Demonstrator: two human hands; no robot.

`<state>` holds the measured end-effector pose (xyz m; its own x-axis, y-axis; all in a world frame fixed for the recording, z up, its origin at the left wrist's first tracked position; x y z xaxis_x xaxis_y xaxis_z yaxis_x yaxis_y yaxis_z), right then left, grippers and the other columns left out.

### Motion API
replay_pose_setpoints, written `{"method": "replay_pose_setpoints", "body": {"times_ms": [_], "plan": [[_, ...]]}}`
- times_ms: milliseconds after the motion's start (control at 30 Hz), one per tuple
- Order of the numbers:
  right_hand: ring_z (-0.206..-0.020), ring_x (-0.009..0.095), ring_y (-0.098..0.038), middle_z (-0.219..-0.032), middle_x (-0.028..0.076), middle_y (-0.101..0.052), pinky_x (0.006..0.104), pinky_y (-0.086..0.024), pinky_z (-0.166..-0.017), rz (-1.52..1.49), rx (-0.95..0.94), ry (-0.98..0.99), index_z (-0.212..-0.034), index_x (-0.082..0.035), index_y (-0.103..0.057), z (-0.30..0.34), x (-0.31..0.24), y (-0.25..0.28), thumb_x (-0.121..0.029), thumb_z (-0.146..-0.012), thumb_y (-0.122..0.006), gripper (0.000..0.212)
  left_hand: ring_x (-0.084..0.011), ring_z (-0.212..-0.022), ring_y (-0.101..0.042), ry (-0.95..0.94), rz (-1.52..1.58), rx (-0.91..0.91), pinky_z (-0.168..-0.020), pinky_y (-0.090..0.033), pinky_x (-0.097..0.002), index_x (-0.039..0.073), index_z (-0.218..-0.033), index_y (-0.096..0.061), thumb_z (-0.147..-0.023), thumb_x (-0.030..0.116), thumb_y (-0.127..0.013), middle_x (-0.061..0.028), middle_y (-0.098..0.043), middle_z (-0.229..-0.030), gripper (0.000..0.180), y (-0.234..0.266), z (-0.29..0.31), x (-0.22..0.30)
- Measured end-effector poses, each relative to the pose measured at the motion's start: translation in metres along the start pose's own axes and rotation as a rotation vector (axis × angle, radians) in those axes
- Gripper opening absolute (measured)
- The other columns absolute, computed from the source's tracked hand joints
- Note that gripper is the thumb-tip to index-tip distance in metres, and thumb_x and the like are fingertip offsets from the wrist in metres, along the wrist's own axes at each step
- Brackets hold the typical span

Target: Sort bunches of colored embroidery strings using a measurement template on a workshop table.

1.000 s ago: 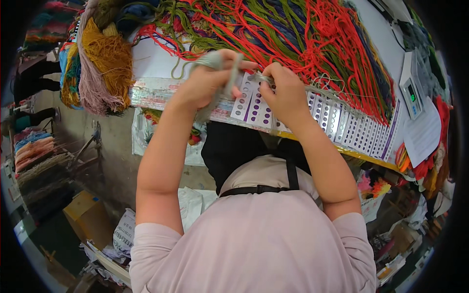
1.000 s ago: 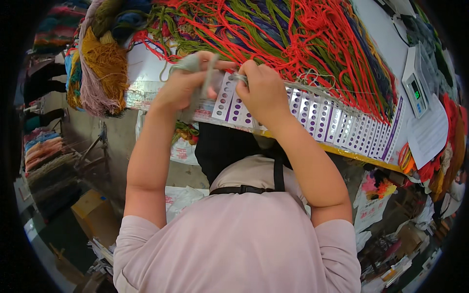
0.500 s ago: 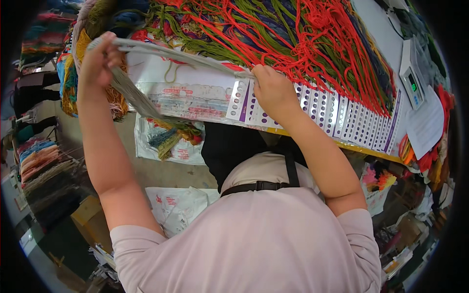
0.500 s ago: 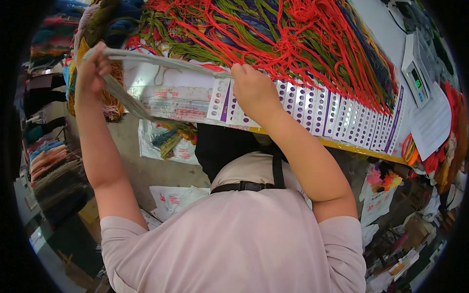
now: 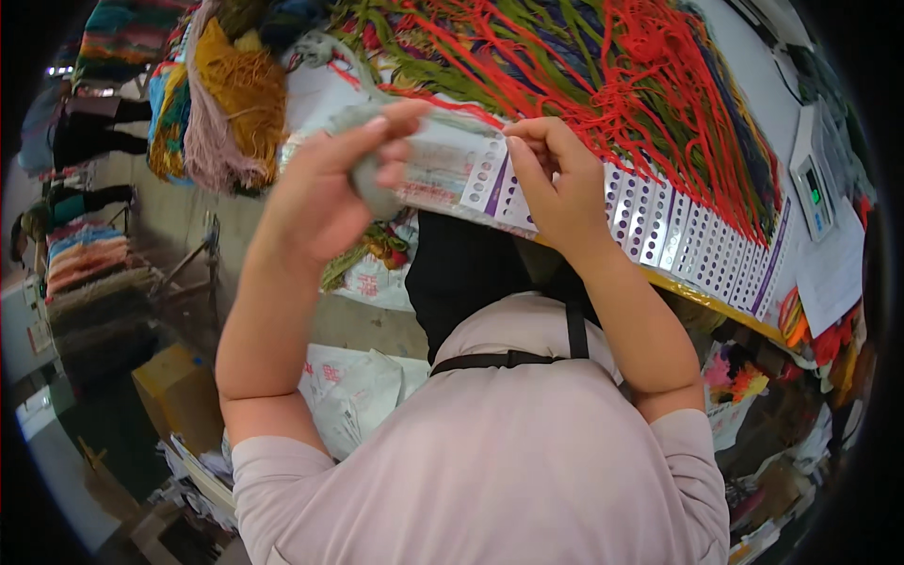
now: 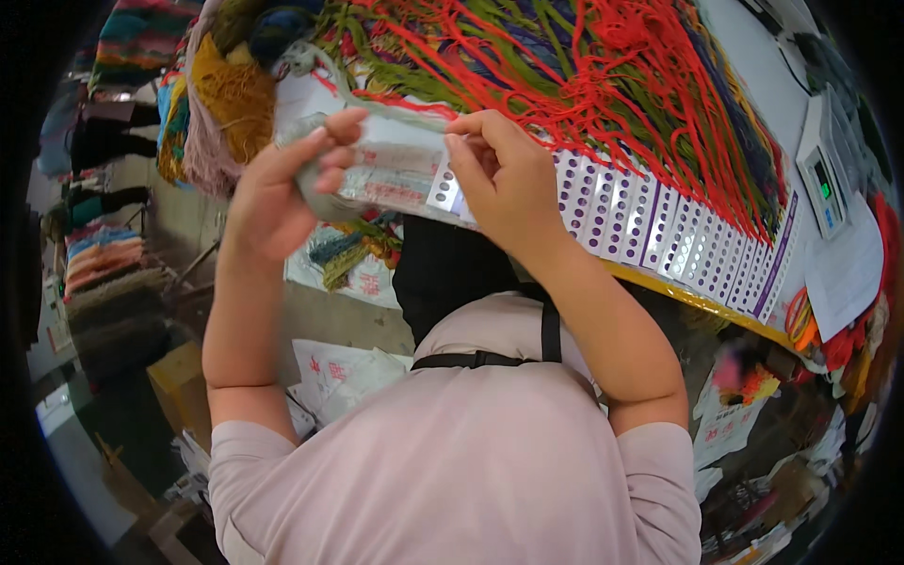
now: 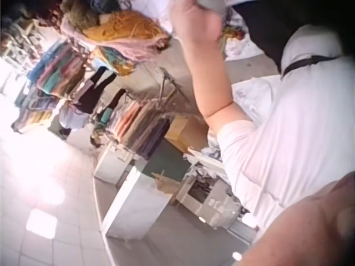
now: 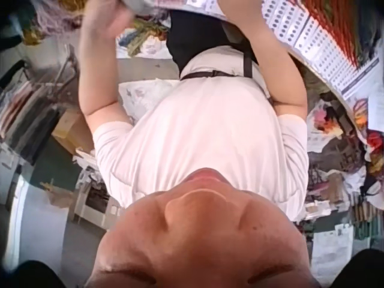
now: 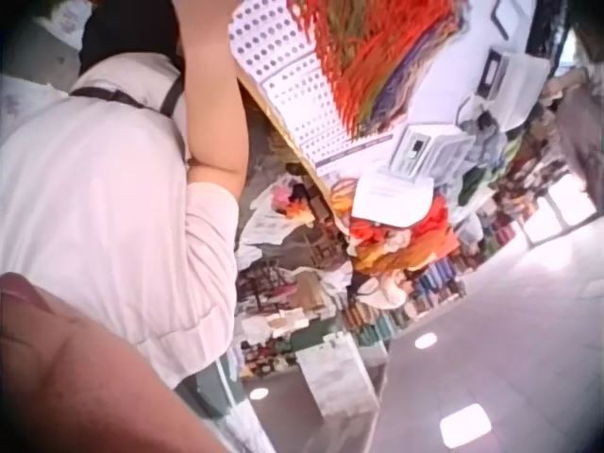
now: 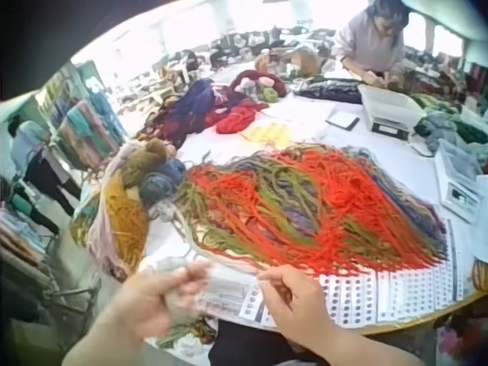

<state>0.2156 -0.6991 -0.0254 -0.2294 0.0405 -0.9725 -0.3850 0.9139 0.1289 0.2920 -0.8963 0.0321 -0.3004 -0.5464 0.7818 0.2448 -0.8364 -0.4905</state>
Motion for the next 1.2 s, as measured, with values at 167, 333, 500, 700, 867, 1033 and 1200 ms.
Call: {"method": "replay_pose_setpoints", "body": {"times_ms": [167,333,500,700,867,1033,1200], "plan": [[-0.066,0.008,-0.049,-0.084,0.002,-0.059,0.0242,-0.040,-0.061,-0.126,-0.269,0.077,-0.093,-0.001,-0.064,0.018,-0.048,-0.014,-0.011,-0.081,-0.065,0.016,-0.0211,-0.119,-0.046,0.033,0.081,-0.231,-0.099,-0.037,-0.0366,-0.003,-0.140,-0.033,-0.101,0.028,-0.029,-0.0122,-0.046,-0.132,0.050,-0.045,0.023,-0.036],[-0.068,0.008,-0.051,-0.084,0.002,-0.062,0.0231,-0.041,-0.062,-0.359,-0.365,-0.313,-0.086,0.001,-0.066,0.031,-0.033,-0.012,-0.010,-0.082,-0.065,0.012,-0.0215,-0.121,-0.047,0.050,0.214,-0.154,-0.102,-0.036,-0.0380,-0.003,-0.140,-0.033,-0.099,0.027,-0.030,-0.0133,-0.047,-0.131,0.050,-0.046,0.032,-0.048],[-0.080,0.008,-0.058,-0.092,0.004,-0.066,0.0211,-0.046,-0.072,-0.560,-0.458,-0.369,-0.094,0.005,-0.065,0.040,-0.043,-0.012,-0.007,-0.089,-0.059,0.015,-0.0189,-0.110,-0.052,0.002,0.112,-0.072,-0.093,-0.042,-0.0349,-0.002,-0.134,-0.042,-0.096,0.028,-0.035,-0.0111,-0.052,-0.122,0.049,-0.036,0.042,-0.056],[-0.080,0.009,-0.060,-0.085,0.007,-0.068,0.0219,-0.048,-0.073,-0.485,-0.472,-0.404,-0.095,0.006,-0.064,0.050,-0.041,-0.010,-0.009,-0.091,-0.057,0.017,-0.0123,-0.074,-0.057,-0.243,-0.080,0.006,-0.060,-0.047,-0.0252,-0.004,-0.124,-0.052,-0.086,0.013,-0.060,-0.0030,-0.055,-0.092,0.043,-0.041,0.045,-0.055],[-0.078,0.009,-0.061,-0.083,0.007,-0.067,0.0216,-0.048,-0.071,-0.521,-0.485,-0.416,-0.094,0.005,-0.062,0.050,-0.043,-0.007,-0.008,-0.092,-0.054,0.016,-0.0124,-0.068,-0.057,-0.305,-0.169,0.056,-0.056,-0.047,-0.0250,-0.006,-0.125,-0.051,-0.083,0.007,-0.063,-0.0033,-0.056,-0.085,0.046,-0.043,0.043,-0.056],[-0.078,0.009,-0.062,-0.084,0.008,-0.067,0.0221,-0.048,-0.072,-0.520,-0.467,-0.412,-0.094,0.006,-0.059,0.049,-0.043,-0.007,-0.006,-0.092,-0.052,0.014,-0.0099,-0.073,-0.060,-0.295,-0.136,0.000,-0.063,-0.048,-0.0238,-0.006,-0.126,-0.049,-0.086,0.005,-0.061,-0.0044,-0.064,-0.083,0.043,-0.037,0.041,-0.055],[-0.081,0.011,-0.063,-0.086,0.009,-0.066,0.0231,-0.049,-0.074,-0.555,-0.465,-0.431,-0.095,0.007,-0.058,0.048,-0.044,-0.007,-0.005,-0.092,-0.051,0.013,-0.0164,-0.066,-0.060,-0.306,-0.147,0.039,-0.055,-0.049,-0.0272,-0.010,-0.128,-0.045,-0.084,0.007,-0.058,-0.0076,-0.058,-0.079,0.049,-0.038,0.039,-0.053]]}}
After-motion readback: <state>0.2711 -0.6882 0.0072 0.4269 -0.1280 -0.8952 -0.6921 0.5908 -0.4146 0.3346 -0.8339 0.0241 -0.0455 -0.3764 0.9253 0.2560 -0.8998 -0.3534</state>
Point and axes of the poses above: each hand's wrist, its own z-axis away from the middle knuckle, its own y-axis out of the back of the hand, x = y × z, the point moved 3 cm from there along -z, towards the middle knuckle
